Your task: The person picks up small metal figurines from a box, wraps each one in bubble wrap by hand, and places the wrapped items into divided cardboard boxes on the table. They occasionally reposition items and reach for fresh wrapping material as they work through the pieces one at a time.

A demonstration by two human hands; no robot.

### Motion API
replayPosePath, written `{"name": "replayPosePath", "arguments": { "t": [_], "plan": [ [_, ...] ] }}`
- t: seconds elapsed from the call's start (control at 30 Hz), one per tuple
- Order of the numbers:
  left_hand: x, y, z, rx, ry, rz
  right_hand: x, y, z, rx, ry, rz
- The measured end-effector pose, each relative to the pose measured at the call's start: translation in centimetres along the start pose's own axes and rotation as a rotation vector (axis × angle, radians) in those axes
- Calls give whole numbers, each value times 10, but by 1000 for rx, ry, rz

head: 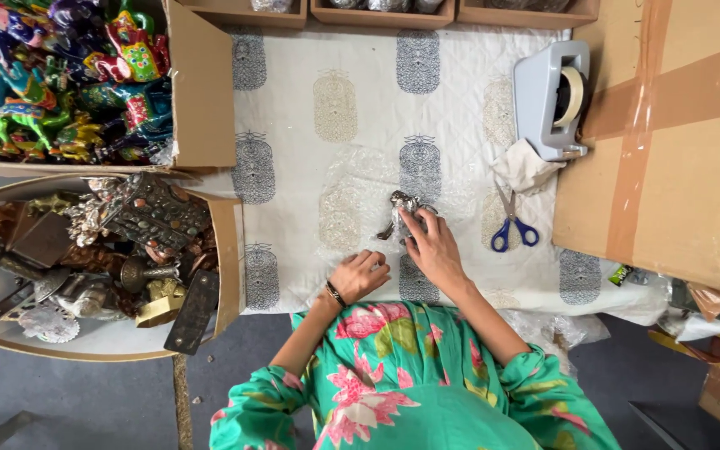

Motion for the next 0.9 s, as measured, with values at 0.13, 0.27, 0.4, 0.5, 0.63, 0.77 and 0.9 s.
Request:
{"name": "replayPosePath", "arguments": {
  "t": [0.13, 0.27, 0.4, 0.5, 0.63, 0.77, 0.9],
  "plan": [
    [19, 12, 12, -166, 62, -13, 1, -1, -2, 14, 7, -4],
    [38, 37, 55, -554, 536, -105, 4, -2, -3, 21, 4, 5],
    [68, 80, 90, -829, 879, -359, 6, -1, -5, 23, 6, 5],
    [11, 64, 68, -789, 767, -354, 5, -2, -4, 22, 5, -3],
    [-42, 5, 1, -286, 177, -175, 1, 0, 0, 18, 4, -2],
    [-12, -2, 5, -264, 60, -77, -1, -1, -2, 13, 8, -11],
    [22, 28, 53, -591, 453, -179, -1, -1, -3, 7, 1, -23]
  ]
}}
Point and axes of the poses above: each hand's wrist, its own y-axis away from the middle knuckle, its own x-axis out of the palm, z = x × y, the point moved 9 cm from there along -y, towards the middle knuckle, and after that the axes turned 14 degrees about z, right-handed, at the moved point
